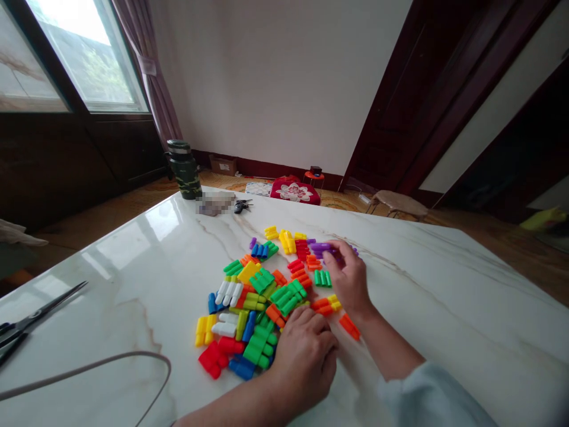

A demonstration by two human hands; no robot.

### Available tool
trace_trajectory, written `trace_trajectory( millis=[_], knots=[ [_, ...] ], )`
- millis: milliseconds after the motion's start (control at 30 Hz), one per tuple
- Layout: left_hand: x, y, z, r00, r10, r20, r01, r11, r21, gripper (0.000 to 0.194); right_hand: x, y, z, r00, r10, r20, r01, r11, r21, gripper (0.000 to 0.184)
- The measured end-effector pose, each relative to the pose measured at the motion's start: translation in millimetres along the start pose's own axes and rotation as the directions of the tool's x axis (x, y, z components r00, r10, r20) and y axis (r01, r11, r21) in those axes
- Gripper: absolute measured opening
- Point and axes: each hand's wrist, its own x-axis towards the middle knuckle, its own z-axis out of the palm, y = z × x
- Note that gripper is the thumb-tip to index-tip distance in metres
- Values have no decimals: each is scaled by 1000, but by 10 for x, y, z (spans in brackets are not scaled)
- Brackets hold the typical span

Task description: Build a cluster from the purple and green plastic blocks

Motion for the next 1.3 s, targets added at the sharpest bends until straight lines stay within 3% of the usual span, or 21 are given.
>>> trace_trajectory(
  millis=[100, 233, 300, 433, 500, 600, 800, 1133, 1300],
  knots=[
    [9, 13, -14, 1000, 1, 8, -1, 1000, -5, 8, -80, 261, -326, 999, -48, -20, 41, 969, -242, 30],
    [13, 23, -21, 1000, 2, 13, -2, 1000, -6, 7, -266, 585, -428, 989, 8, 145, 57, 898, -437, 31],
    [12, 30, -24, 1000, 3, 17, -3, 1000, 0, 8, -335, 677, -390, 985, 5, 171, 66, 911, -407, 31],
    [9, 36, -29, 999, -11, 36, 11, 1000, 12, 9, -370, 730, -359, 999, 44, -28, -52, 917, -396, 21],
    [9, 33, -29, 999, -16, 46, 15, 1000, 9, 8, -378, 722, -377, 995, 81, -59, -99, 895, -435, 23],
    [11, 28, -28, 999, -20, 45, 20, 1000, 1, 9, -408, 699, -378, 995, 92, 43, -65, 897, -437, 37],
    [14, 32, -35, 999, -23, 44, 23, 1000, 4, 10, -402, 672, -270, 978, 13, 209, 52, 953, -299, 14],
    [24, 29, -26, 999, -11, 36, 10, 1000, 17, 9, -362, 745, -223, 962, -44, 269, 115, 961, -252, 27],
    [22, 41, -53, 1000, 0, 9, 0, 1000, -5, 8, -394, 725, -228, 972, -79, 223, 129, 968, -217, 21]
  ],
)
